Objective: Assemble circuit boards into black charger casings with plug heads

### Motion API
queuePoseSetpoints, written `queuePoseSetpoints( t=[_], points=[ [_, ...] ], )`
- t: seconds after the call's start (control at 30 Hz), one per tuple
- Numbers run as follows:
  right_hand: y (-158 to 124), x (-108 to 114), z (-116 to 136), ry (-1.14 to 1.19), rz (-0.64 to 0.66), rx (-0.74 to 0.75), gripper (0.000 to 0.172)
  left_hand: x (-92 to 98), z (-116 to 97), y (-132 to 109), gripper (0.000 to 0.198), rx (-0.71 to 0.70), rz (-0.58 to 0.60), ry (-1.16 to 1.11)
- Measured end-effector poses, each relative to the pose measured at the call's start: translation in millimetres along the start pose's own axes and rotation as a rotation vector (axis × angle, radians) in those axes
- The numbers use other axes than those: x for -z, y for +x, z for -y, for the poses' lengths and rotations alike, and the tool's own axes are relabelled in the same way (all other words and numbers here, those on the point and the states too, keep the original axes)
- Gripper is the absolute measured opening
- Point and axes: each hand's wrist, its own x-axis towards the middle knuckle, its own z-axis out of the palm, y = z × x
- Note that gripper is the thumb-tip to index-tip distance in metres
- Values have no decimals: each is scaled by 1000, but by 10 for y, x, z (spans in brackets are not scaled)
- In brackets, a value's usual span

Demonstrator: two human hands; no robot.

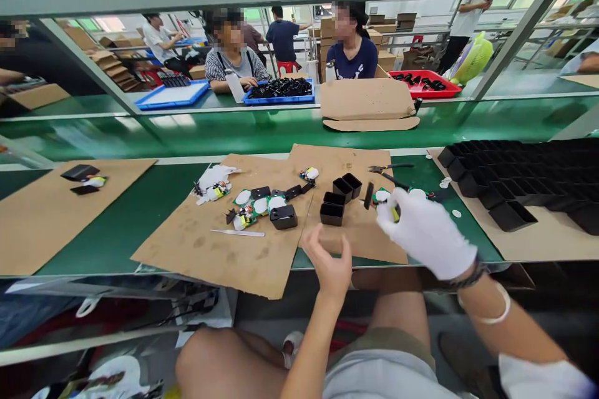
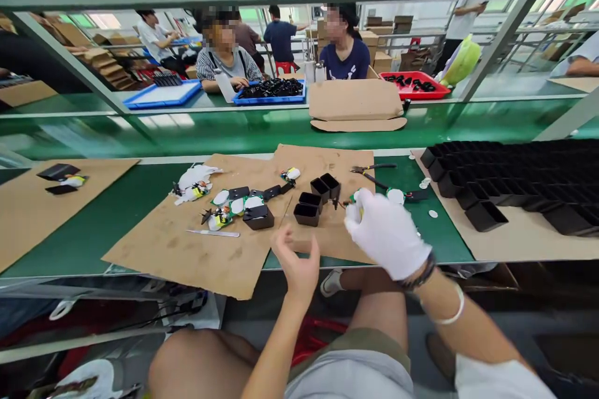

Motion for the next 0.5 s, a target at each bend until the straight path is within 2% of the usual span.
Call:
queuePoseSetpoints(
  t=[0.07,0.13,0.23,0.27,0.33,0.4,0.43,0.5],
  points=[
    [-323,-303,119,-18,71,-104,24,-54,-6,151,64,104,54,-49],
    [-454,-502,193,-27,154,-168,29,-135,12,280,73,156,151,-93],
    [-450,-521,164,-36,202,-163,35,-230,82,372,68,253,231,-153],
    [-425,-480,124,-25,200,-95,34,-241,107,379,65,286,244,-166],
    [-357,-396,33,16,221,149,26,-227,147,377,59,320,267,-179],
    [-266,-357,-35,51,320,422,42,-176,165,376,54,301,307,-181],
    [-211,-359,-53,56,391,507,49,-142,166,380,51,282,335,-184],
    [-79,-394,-66,47,502,551,38,-74,160,397,50,249,405,-194]
  ],
)
